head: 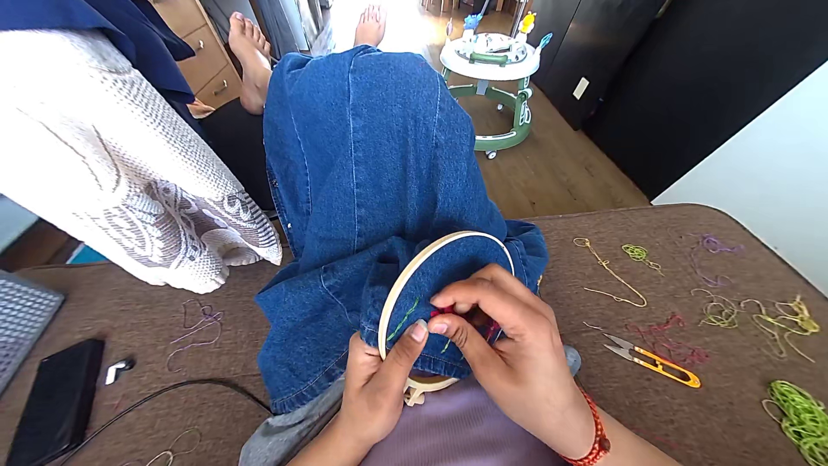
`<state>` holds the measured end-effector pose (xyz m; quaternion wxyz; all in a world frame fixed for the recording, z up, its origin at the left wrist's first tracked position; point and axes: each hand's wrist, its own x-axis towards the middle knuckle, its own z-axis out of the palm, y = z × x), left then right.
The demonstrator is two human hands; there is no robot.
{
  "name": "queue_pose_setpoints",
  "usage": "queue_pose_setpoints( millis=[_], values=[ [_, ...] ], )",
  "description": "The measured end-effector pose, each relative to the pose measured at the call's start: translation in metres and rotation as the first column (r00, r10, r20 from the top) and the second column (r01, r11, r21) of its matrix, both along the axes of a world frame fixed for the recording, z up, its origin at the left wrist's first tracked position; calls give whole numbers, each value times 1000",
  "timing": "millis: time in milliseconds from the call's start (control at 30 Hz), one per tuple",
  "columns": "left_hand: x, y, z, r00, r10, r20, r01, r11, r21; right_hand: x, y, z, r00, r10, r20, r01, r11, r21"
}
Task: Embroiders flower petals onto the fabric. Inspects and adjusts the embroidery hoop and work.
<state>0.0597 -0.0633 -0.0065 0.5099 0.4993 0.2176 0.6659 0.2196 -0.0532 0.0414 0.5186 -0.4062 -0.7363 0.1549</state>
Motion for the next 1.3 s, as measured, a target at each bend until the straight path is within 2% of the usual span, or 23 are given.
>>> queue_pose_setpoints(
  millis=[67, 167, 233, 500, 800, 967, 1067, 1300],
  values=[
    [0, 0, 0, 1000, -4, -17, 4, 1000, 11, 1, -1, 10, 998, 12, 64, -15, 999, 48],
    [-2, -4, 5, 999, -39, 19, 38, 999, 31, 1, -2, 16, 963, 225, -149, -225, 974, 19],
    [-2, -7, 8, 998, -65, 21, 64, 997, 50, 3, -3, 15, 917, 281, -284, -296, 955, -9],
    [0, -9, 8, 998, -63, -10, 64, 996, 65, 0, -7, 8, 946, 243, -214, -220, 967, 130],
    [0, -10, 11, 995, -95, 24, 95, 995, -2, -7, -10, 10, 916, 235, -325, -215, 972, 96],
    [0, -3, 7, 993, -86, 75, 95, 987, -129, -14, -15, 21, 861, 302, -408, -317, 948, 33],
    [2, -3, 9, 980, -80, 184, 117, 973, -198, -6, -12, 22, 783, 324, -531, -417, 907, -62],
    [1, -3, 13, 974, -34, 223, 109, 936, -334, 25, -28, 13, 616, 330, -716, -662, 710, -242]
  ],
)
